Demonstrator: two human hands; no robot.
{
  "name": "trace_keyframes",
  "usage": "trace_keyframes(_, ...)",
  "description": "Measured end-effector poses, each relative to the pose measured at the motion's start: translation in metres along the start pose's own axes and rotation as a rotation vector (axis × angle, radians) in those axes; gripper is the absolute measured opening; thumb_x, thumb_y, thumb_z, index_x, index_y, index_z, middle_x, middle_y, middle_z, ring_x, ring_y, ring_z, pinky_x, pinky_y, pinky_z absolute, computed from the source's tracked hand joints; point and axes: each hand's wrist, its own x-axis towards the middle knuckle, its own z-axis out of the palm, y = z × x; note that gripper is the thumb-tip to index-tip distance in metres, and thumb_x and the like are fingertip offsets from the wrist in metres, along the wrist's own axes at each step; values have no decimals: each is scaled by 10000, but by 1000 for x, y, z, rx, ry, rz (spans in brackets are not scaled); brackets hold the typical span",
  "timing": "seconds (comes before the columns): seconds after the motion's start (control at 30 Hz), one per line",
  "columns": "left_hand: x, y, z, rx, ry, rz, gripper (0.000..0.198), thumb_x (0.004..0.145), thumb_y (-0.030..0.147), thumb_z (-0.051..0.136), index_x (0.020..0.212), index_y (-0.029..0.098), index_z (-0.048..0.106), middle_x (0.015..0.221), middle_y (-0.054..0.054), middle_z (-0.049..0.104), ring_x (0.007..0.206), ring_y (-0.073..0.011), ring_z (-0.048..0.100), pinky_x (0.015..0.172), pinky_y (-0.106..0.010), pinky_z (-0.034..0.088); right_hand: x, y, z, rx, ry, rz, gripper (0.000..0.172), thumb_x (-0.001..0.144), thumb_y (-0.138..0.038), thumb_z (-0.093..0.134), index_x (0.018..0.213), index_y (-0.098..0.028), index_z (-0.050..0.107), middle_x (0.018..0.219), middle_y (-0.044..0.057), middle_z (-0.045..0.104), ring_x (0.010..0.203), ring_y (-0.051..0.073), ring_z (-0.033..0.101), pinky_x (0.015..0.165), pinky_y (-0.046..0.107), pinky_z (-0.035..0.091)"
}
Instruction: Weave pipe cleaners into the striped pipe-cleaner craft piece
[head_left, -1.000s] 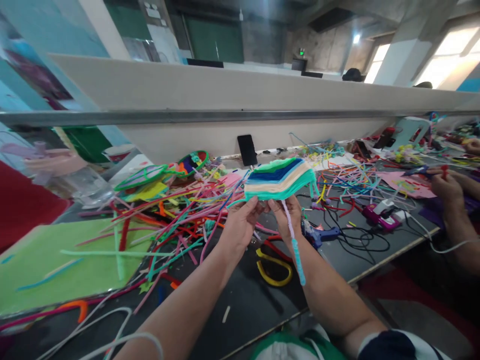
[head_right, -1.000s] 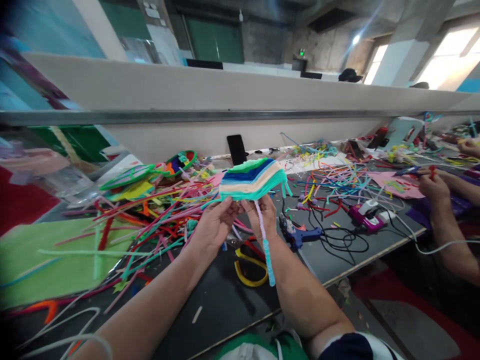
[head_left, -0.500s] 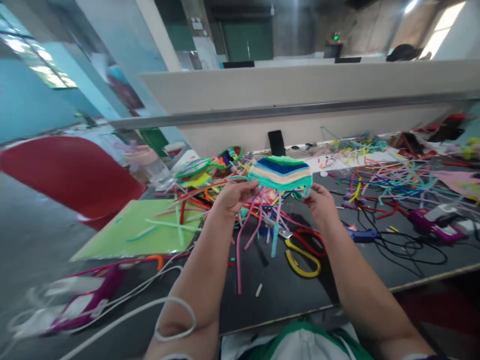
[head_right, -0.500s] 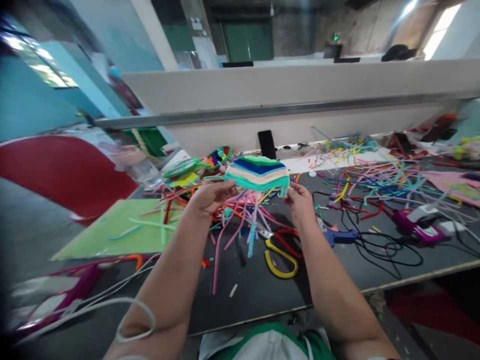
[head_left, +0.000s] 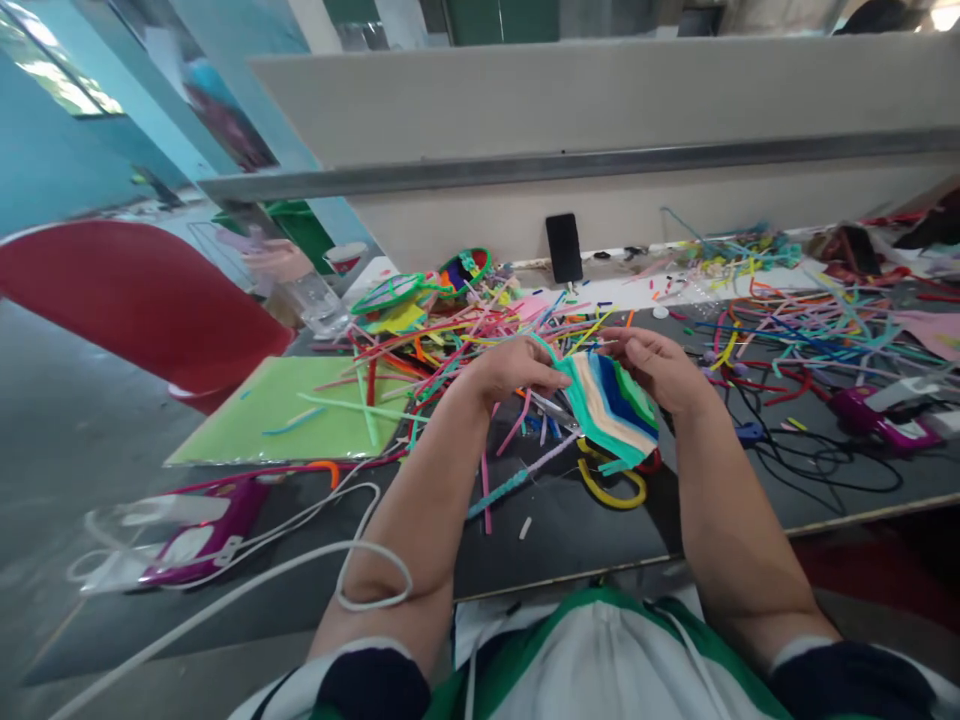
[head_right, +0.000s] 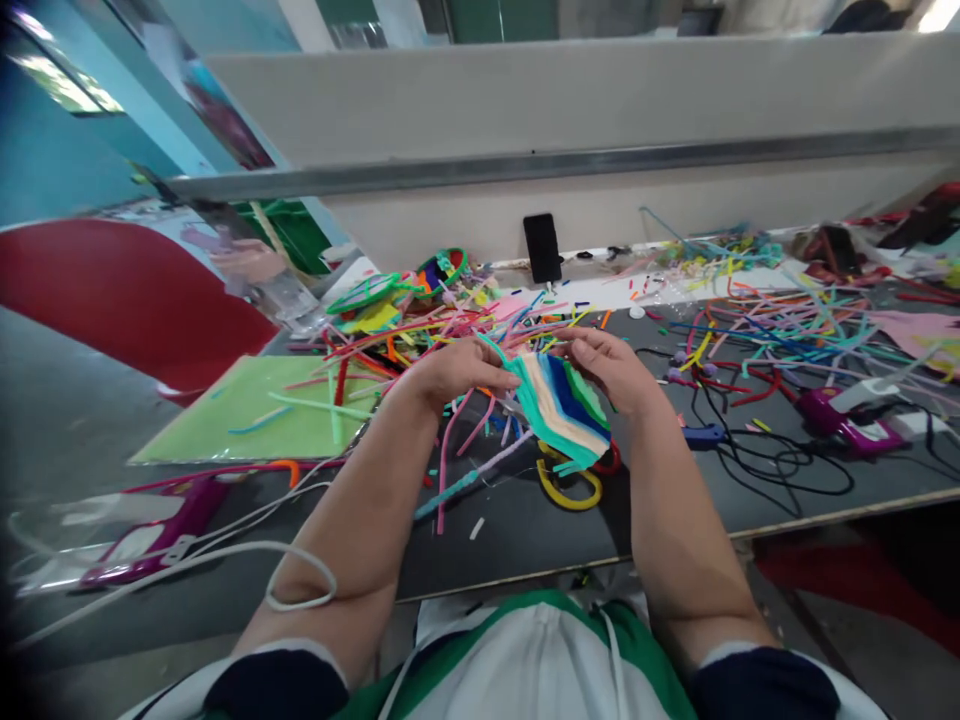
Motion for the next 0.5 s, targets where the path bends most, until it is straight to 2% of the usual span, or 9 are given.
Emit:
trace_keyframes(0.1,7,-7,12,-30,-36,-33,192,549,271,791,473,141,672,459,-68,615,405,-142,536,414,-236,403,-3,-2,-1,-93,-102,95,358,690,-343,730,1007,-185,675,862,36,708,710,164,639,619,279,497)
trace_keyframes(0.23,15,-10,17,-12,-94,-121,191,524,264,802,471,140,668,459,-78,607,396,-149,516,416,-260,393,1,5,-2,-223,-163,109,193,724,-258,652,895,-174,685,737,-9,681,607,120,581,558,235,450)
trace_keyframes(0.33,19,-5,18,72,-140,-142,189,548,264,787,469,148,661,453,-67,600,393,-140,503,420,-256,375,3,6,0,-299,-210,93,174,719,-206,611,879,-181,674,710,-39,649,591,99,536,542,208,412)
trace_keyframes(0.43,18,3,19,129,-186,-173,198,586,257,756,456,158,644,443,-53,590,401,-137,504,429,-252,361,3,6,2,-384,-300,62,151,686,-230,664,820,-161,671,711,-38,635,626,107,530,560,208,403)
trace_keyframes(0.5,16,8,21,186,-204,-200,211,589,258,752,446,157,634,438,-44,580,403,-133,494,435,-254,348,2,8,3,-392,-343,80,157,653,-275,706,741,-152,664,648,-44,612,584,107,513,542,216,392)
